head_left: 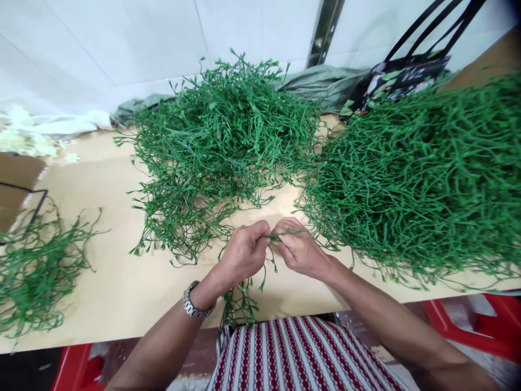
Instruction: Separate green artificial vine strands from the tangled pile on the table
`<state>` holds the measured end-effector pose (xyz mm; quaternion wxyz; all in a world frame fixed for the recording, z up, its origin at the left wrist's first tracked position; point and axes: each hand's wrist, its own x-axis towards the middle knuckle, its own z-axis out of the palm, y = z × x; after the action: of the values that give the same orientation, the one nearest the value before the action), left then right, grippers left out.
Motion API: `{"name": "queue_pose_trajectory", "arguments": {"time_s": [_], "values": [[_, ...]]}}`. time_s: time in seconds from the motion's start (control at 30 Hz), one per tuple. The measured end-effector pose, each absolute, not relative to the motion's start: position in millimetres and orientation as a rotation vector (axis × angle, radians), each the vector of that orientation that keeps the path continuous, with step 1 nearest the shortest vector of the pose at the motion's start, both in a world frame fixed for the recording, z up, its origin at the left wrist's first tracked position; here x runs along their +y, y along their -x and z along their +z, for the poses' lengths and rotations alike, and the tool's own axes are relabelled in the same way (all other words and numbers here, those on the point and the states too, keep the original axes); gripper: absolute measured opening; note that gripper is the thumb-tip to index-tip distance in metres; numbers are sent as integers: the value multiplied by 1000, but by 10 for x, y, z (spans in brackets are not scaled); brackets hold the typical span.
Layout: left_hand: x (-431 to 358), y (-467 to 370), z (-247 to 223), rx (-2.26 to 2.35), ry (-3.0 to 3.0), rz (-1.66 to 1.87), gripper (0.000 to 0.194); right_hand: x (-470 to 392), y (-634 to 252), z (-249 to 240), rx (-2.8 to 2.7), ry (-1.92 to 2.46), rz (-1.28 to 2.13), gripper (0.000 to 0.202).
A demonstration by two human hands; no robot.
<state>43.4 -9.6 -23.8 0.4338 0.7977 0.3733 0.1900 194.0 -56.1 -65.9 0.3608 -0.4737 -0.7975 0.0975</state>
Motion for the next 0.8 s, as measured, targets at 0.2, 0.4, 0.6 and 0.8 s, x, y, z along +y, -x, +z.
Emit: {"name": "queue_pose_trajectory", "arguments": {"time_s": [0.2,0.4,0.6,0.8], "values": [[-23,-385,-109,733,-2130,315,18,-522,-2061,-556,-2189,1047,354,17],[-32,-422,-213,715,-1508,518,9,-507,-2070,-481,-2010,1116,597,25],[-34,-438,-274,730,-1089,536,22,-523,-2052,-484,-1955,1019,784,25],[20,-371,-263,698,-1062,284,21,-515,-2105,-509,-2068,1026,728,24]]}}
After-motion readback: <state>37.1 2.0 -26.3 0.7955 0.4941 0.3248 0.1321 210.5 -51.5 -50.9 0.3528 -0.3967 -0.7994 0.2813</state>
